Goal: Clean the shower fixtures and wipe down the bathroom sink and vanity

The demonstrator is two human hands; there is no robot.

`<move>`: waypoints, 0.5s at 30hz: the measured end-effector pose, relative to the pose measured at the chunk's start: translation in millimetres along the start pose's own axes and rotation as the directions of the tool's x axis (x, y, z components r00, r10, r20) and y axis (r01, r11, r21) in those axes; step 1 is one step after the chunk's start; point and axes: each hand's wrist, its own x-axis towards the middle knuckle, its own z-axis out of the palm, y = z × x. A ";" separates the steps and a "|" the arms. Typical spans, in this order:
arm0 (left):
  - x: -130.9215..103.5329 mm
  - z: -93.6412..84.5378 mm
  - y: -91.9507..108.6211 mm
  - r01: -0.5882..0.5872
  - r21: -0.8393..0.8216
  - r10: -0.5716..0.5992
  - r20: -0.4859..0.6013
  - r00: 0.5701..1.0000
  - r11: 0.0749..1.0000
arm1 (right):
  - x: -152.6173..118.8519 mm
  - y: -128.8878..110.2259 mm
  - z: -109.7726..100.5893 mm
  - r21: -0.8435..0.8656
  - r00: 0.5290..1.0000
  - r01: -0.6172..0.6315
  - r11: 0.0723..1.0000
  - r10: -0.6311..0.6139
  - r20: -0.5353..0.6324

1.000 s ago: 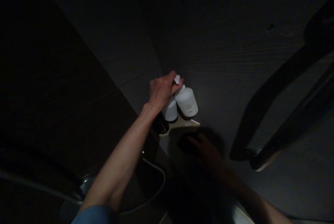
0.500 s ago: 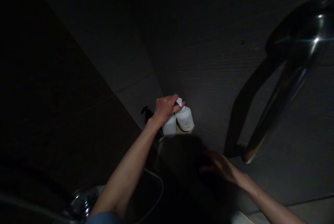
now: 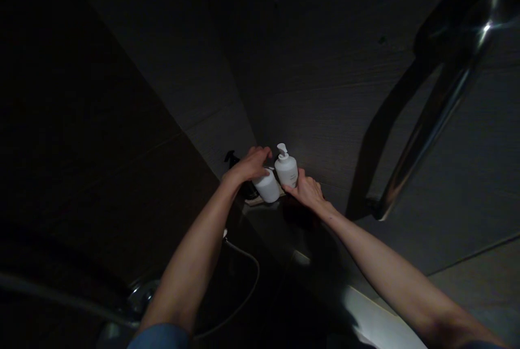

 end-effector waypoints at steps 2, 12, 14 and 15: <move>1.2 -5.7 -4.8 -0.040 -0.064 0.042 0.034 0.999 0.997 | -3.5 0.0 0.8 -0.007 1.000 -0.015 1.000 0.015 -0.024; 32.5 14.4 -9.7 0.106 -0.087 -0.124 -0.231 0.965 0.991 | -0.7 -3.9 1.0 0.001 0.998 -0.048 0.999 0.048 -0.029; 36.7 14.4 -11.6 0.097 -0.069 -0.110 -0.214 0.971 0.993 | -2.8 -4.8 0.1 0.019 0.999 -0.048 0.999 0.048 -0.022; 38.8 13.7 -12.3 0.097 -0.065 -0.108 -0.197 0.974 0.993 | -3.5 -5.3 -0.3 0.031 0.999 -0.045 0.999 0.045 -0.017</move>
